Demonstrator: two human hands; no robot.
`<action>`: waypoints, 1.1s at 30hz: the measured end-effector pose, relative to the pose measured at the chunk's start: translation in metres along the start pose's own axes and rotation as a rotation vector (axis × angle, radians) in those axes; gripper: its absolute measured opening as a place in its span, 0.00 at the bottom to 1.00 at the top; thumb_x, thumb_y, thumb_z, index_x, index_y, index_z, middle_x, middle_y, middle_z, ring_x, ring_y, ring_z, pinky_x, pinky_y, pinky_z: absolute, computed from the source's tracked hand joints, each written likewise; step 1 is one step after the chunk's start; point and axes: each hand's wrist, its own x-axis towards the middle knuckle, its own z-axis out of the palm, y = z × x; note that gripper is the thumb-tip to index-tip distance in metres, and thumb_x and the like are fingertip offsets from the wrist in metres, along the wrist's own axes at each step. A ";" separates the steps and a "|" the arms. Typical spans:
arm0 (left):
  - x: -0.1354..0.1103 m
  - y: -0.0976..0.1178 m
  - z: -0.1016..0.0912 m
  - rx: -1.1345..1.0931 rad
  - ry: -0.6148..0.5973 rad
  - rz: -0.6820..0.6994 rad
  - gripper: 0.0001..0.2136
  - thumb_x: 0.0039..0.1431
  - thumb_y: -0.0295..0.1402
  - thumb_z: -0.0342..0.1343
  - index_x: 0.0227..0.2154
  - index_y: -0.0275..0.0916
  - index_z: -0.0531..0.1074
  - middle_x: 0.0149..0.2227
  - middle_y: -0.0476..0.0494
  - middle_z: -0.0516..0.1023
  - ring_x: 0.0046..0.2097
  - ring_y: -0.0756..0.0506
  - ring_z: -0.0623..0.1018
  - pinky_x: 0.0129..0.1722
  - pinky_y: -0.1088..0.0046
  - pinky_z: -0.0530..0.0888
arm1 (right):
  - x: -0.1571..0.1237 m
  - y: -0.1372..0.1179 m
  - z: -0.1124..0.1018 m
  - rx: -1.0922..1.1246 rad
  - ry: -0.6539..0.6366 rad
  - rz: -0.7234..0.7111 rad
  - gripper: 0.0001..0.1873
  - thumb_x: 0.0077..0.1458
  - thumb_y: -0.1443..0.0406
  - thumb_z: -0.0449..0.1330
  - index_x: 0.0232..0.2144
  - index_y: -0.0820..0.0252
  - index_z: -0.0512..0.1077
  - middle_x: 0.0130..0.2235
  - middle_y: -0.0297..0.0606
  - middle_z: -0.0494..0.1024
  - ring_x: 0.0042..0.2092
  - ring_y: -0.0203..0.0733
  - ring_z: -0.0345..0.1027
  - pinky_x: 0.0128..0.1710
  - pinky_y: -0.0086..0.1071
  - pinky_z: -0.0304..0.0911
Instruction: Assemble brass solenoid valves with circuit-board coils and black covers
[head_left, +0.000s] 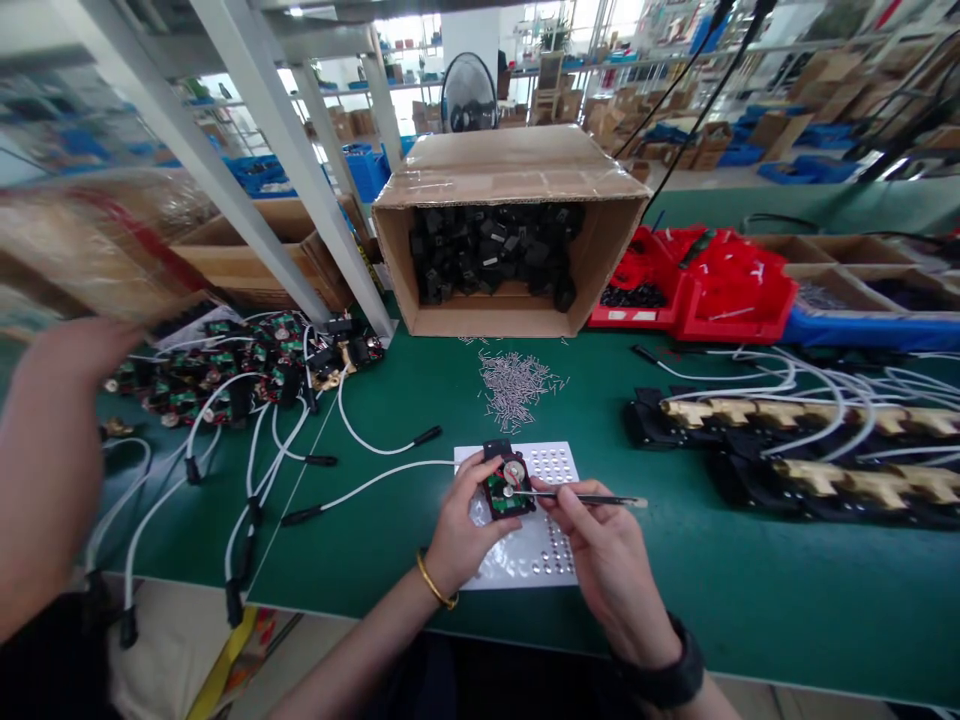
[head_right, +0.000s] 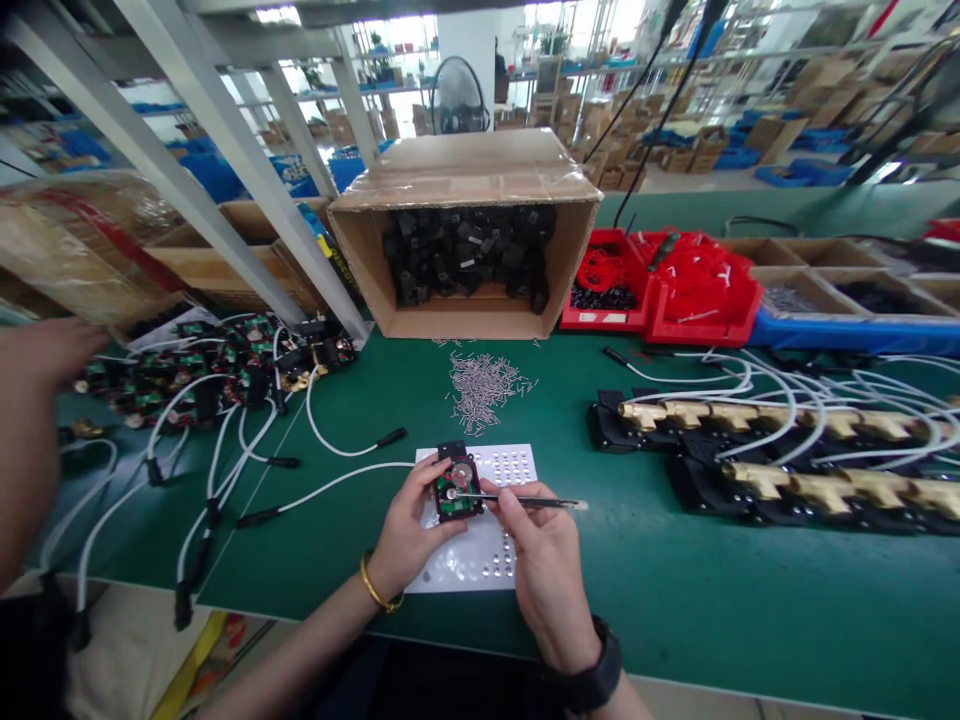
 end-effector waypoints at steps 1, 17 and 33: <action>0.000 0.001 0.001 -0.005 0.005 -0.015 0.34 0.43 0.28 0.65 0.54 0.44 0.59 0.57 0.41 0.61 0.60 0.39 0.60 0.61 0.55 0.56 | 0.000 0.000 0.000 -0.013 0.003 -0.009 0.13 0.40 0.60 0.69 0.25 0.59 0.71 0.33 0.40 0.79 0.39 0.44 0.73 0.43 0.37 0.66; 0.002 0.012 0.006 0.021 0.031 -0.099 0.39 0.42 0.27 0.65 0.57 0.43 0.54 0.58 0.41 0.61 0.59 0.40 0.62 0.60 0.56 0.57 | 0.003 -0.003 0.003 -0.121 0.054 -0.047 0.14 0.39 0.59 0.69 0.25 0.60 0.70 0.34 0.41 0.79 0.38 0.43 0.72 0.41 0.36 0.65; 0.001 0.012 0.007 0.124 0.067 -0.033 0.36 0.43 0.27 0.65 0.55 0.45 0.56 0.60 0.41 0.57 0.61 0.39 0.57 0.61 0.54 0.55 | 0.004 -0.003 0.004 -0.113 0.053 -0.063 0.14 0.39 0.60 0.70 0.26 0.60 0.71 0.32 0.38 0.79 0.36 0.40 0.72 0.39 0.32 0.65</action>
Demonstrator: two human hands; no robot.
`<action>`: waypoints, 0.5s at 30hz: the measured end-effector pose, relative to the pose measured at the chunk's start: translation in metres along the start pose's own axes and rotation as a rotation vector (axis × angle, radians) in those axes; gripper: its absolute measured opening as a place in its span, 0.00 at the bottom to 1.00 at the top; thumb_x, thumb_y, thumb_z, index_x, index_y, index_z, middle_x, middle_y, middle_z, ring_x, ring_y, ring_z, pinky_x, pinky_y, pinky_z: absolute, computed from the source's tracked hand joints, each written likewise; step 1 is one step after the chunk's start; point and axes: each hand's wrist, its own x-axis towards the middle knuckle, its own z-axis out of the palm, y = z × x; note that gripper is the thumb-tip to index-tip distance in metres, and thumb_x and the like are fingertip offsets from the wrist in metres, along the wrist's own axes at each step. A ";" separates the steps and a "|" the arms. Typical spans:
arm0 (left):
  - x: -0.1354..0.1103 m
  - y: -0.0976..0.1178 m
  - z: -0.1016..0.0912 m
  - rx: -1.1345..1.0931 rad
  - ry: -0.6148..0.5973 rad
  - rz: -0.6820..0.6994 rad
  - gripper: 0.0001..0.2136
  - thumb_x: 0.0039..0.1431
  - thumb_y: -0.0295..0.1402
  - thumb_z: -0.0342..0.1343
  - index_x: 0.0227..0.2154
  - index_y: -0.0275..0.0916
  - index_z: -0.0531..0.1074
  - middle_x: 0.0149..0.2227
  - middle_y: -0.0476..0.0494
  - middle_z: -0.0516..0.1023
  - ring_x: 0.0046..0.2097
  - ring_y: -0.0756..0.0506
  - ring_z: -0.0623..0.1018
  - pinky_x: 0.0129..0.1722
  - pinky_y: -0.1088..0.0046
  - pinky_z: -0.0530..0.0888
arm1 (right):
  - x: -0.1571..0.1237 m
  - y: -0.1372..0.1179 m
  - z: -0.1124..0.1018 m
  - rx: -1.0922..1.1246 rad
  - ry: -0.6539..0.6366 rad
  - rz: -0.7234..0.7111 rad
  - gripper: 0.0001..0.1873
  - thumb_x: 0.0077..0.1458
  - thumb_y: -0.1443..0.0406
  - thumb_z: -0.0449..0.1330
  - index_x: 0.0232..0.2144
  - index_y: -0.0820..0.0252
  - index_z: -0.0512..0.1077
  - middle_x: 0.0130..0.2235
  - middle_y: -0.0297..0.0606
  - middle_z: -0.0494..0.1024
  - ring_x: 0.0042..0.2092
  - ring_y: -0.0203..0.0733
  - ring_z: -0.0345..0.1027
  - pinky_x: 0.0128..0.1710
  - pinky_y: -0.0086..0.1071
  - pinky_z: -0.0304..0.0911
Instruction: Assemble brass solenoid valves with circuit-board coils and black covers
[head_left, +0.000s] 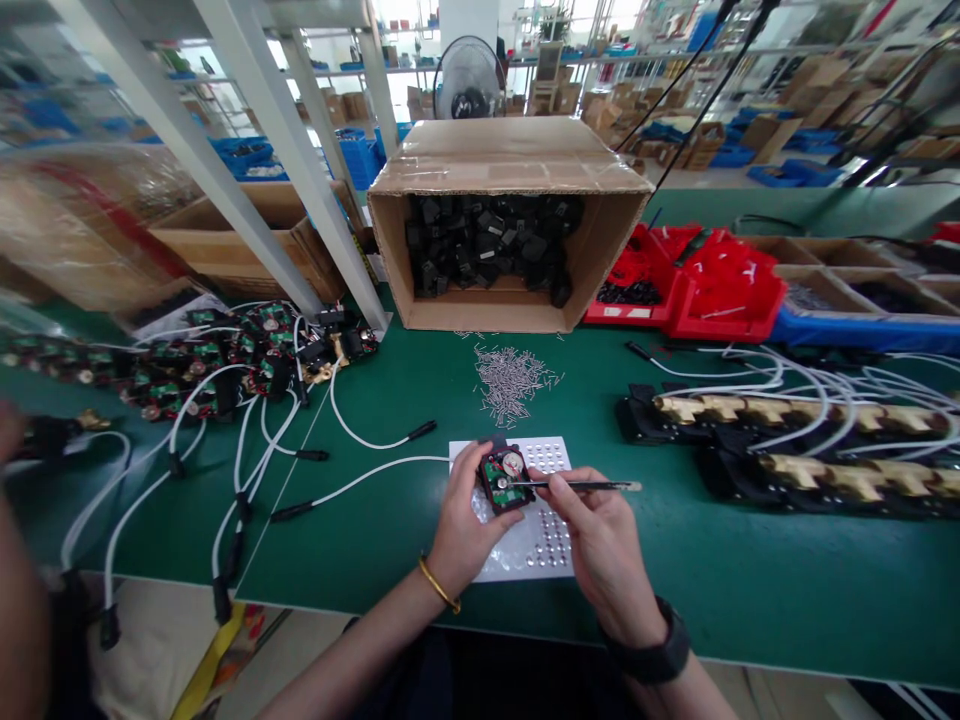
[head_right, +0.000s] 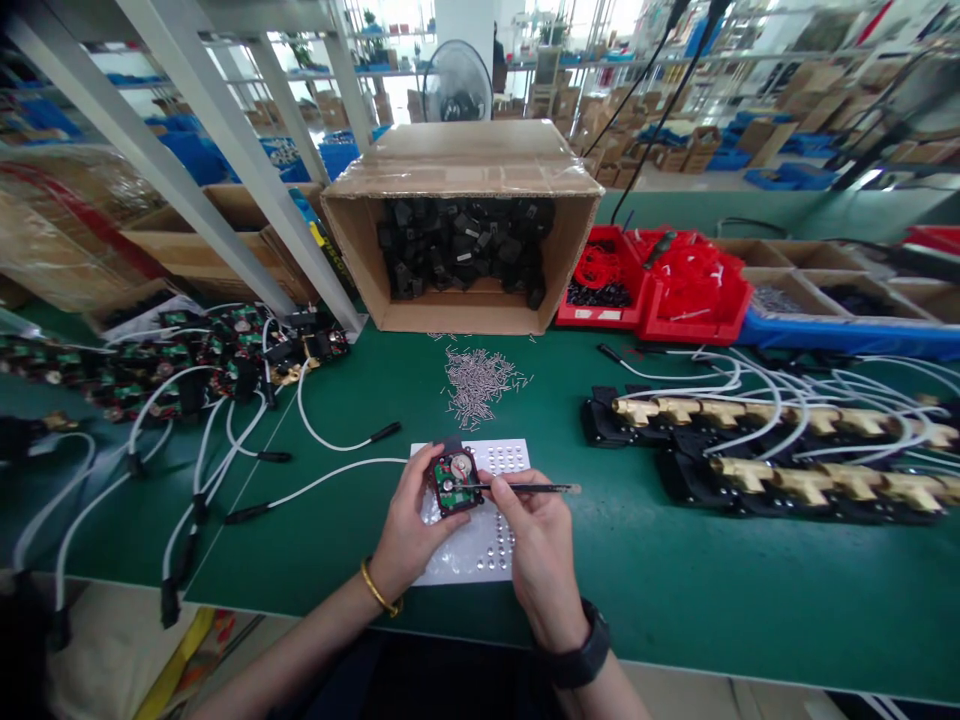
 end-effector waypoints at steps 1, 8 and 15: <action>0.000 0.000 0.000 0.018 0.009 0.025 0.35 0.43 0.27 0.65 0.54 0.46 0.56 0.61 0.41 0.53 0.62 0.39 0.55 0.61 0.54 0.54 | 0.000 0.000 0.000 -0.006 0.000 -0.004 0.14 0.39 0.60 0.70 0.25 0.60 0.71 0.32 0.38 0.79 0.36 0.40 0.72 0.39 0.32 0.65; 0.001 -0.003 0.004 -0.124 -0.004 0.146 0.32 0.48 0.27 0.62 0.54 0.46 0.52 0.58 0.39 0.59 0.60 0.40 0.60 0.59 0.54 0.59 | 0.008 0.001 0.000 -0.052 -0.020 -0.033 0.13 0.42 0.59 0.68 0.27 0.60 0.71 0.32 0.38 0.78 0.36 0.42 0.72 0.40 0.34 0.66; 0.004 -0.015 -0.002 0.075 -0.057 0.292 0.15 0.56 0.30 0.55 0.46 0.45 0.62 0.59 0.40 0.57 0.60 0.40 0.60 0.58 0.54 0.60 | -0.012 0.004 0.001 -0.500 -0.054 -0.496 0.07 0.52 0.60 0.60 0.29 0.58 0.72 0.35 0.42 0.78 0.39 0.45 0.73 0.37 0.34 0.69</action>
